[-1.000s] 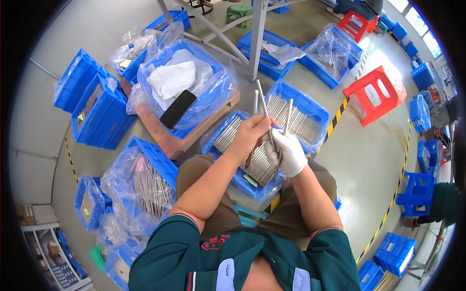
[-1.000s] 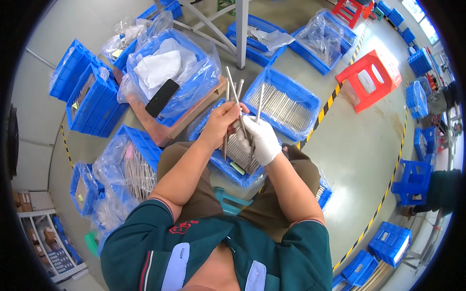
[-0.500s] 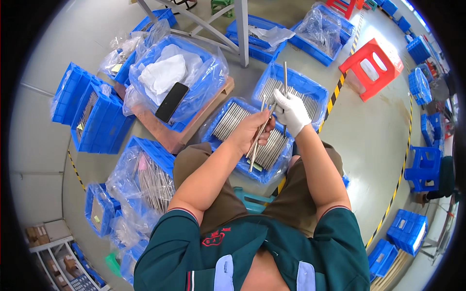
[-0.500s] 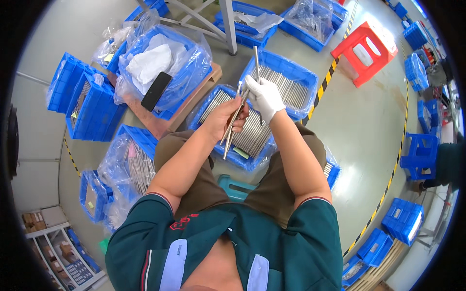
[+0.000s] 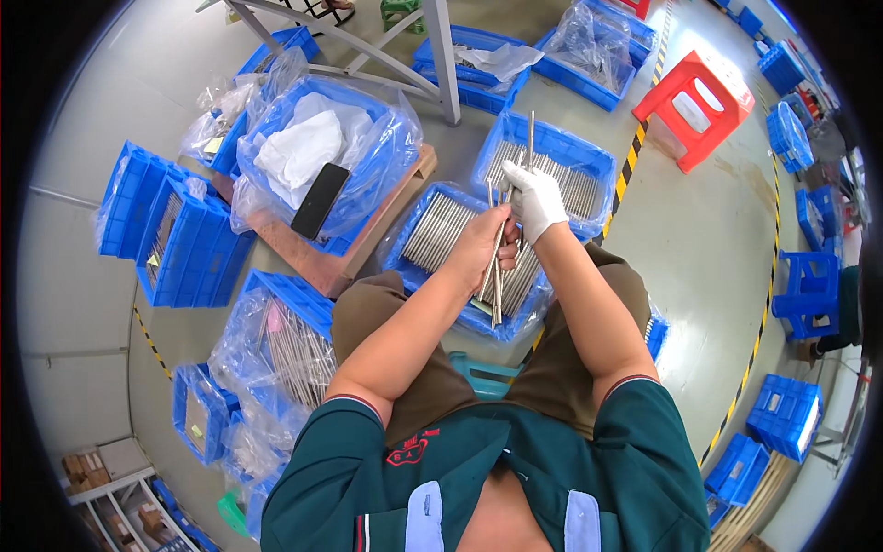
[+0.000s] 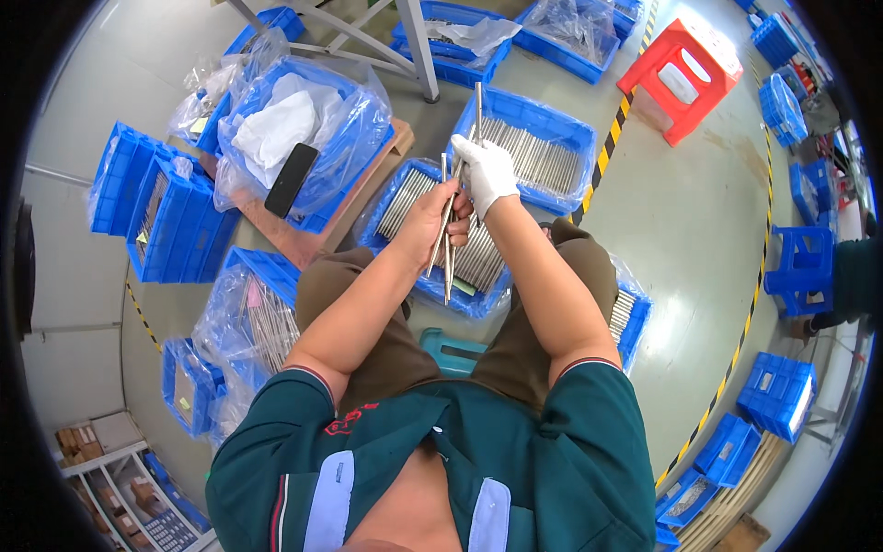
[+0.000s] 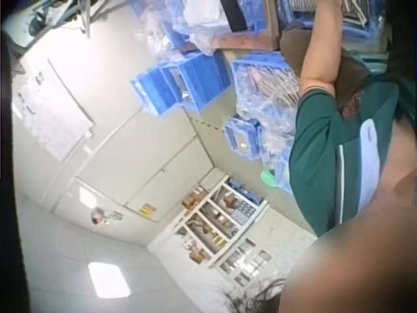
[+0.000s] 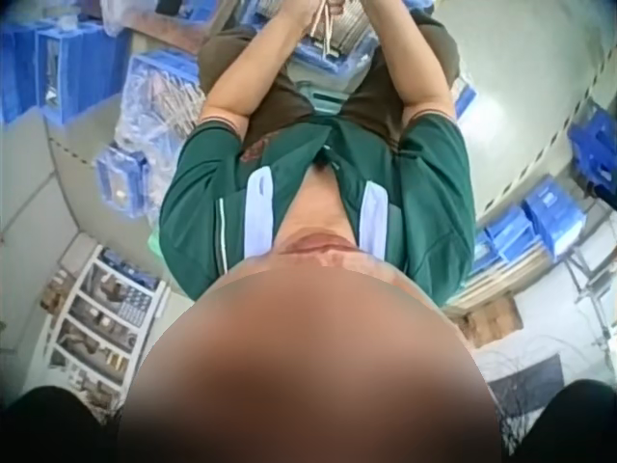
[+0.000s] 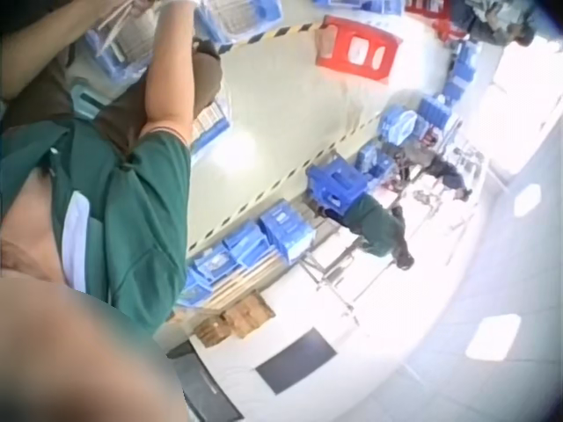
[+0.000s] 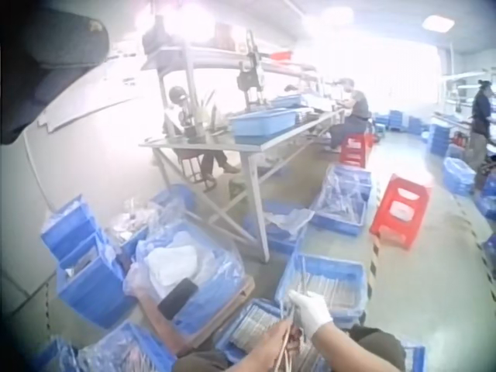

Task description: Inspecting and sorting thin metal rods into plastic bins.

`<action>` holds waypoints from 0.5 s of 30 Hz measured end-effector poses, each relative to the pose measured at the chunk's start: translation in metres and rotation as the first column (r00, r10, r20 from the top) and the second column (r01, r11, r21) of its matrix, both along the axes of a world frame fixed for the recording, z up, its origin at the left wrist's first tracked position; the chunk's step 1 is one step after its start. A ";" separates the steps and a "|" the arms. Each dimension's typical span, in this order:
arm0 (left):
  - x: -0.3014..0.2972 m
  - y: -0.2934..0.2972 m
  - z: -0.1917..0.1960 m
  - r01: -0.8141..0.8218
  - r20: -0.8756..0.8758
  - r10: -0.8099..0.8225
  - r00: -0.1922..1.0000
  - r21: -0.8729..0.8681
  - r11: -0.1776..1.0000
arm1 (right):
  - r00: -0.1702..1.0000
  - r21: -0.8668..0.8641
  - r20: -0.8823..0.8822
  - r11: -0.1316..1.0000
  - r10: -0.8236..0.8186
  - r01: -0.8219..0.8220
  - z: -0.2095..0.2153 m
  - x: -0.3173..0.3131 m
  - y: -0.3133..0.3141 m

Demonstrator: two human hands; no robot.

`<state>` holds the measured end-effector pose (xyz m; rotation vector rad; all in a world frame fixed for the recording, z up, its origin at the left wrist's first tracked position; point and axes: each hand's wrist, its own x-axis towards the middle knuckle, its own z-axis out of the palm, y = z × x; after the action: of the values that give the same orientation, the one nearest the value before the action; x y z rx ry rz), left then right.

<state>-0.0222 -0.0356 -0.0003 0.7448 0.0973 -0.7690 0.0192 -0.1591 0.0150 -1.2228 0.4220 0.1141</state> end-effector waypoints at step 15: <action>0.003 0.011 0.010 0.147 -0.030 -0.148 0.989 -0.028 0.989 | 0.996 0.035 0.072 0.998 -0.056 0.054 0.000 0.015 -0.013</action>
<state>-0.0191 -0.0249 0.0096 0.7205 0.0615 -0.9219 0.0339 -0.1719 0.0152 -1.1782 0.3886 0.0290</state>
